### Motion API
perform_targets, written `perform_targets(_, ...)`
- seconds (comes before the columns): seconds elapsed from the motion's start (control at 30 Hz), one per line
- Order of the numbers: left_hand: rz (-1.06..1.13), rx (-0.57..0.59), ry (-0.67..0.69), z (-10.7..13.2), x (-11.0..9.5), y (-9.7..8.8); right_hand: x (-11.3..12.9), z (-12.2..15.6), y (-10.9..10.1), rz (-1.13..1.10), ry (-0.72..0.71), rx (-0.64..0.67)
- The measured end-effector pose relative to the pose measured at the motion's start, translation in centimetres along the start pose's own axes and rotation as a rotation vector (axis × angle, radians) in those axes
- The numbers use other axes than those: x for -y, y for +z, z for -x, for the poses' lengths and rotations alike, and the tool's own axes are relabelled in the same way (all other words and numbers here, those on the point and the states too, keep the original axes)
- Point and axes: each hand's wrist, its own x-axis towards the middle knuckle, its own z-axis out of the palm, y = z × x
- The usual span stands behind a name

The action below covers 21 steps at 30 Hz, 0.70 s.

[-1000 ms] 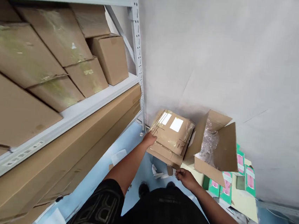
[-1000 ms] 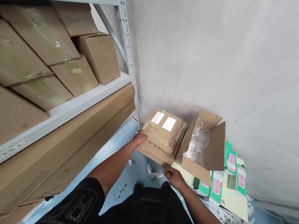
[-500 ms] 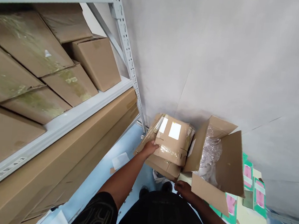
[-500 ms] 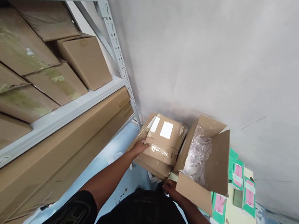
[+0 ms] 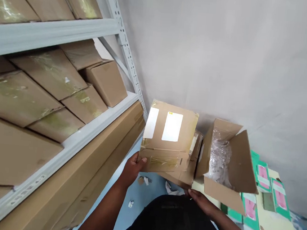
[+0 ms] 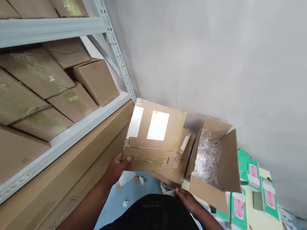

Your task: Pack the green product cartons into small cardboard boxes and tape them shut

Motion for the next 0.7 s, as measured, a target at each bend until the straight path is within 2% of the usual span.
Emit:
perform_targets(0.1,0.027,0.088,-0.007,0.1,-2.3,-1.8,0.7,2.5,3.2,-0.140,-0.012,-0.097)
perform_targets(0.17,0.048,0.187,-0.024,-0.1,-3.6,-2.2,1.0,4.7,5.4,-0.229,-0.073,-0.228)
perform_targets(0.23,0.079,0.310,-0.040,-0.2,-4.5,-1.9,1.4,7.6,7.1,-0.299,-0.177,-0.432)
perform_targets(0.33,0.105,0.520,-0.058,0.0,-5.1,0.1,2.6,12.6,8.1,-0.413,-0.333,-0.798)
perform_targets(0.43,0.069,0.719,-0.036,0.5,-5.2,3.6,4.0,17.1,7.2,-0.614,-0.519,-0.990)
perform_targets(0.53,-0.026,0.942,-0.010,1.2,-5.5,8.6,3.8,20.7,5.3,-0.814,-0.620,-1.093)
perform_targets(0.63,-0.090,1.151,-0.010,2.1,-5.8,14.8,1.2,24.1,3.2,-1.002,-0.610,-1.208)
perform_targets(0.7,-0.025,1.218,-0.056,3.3,-5.5,19.3,-1.8,26.6,2.0,-1.088,-0.616,-1.309)
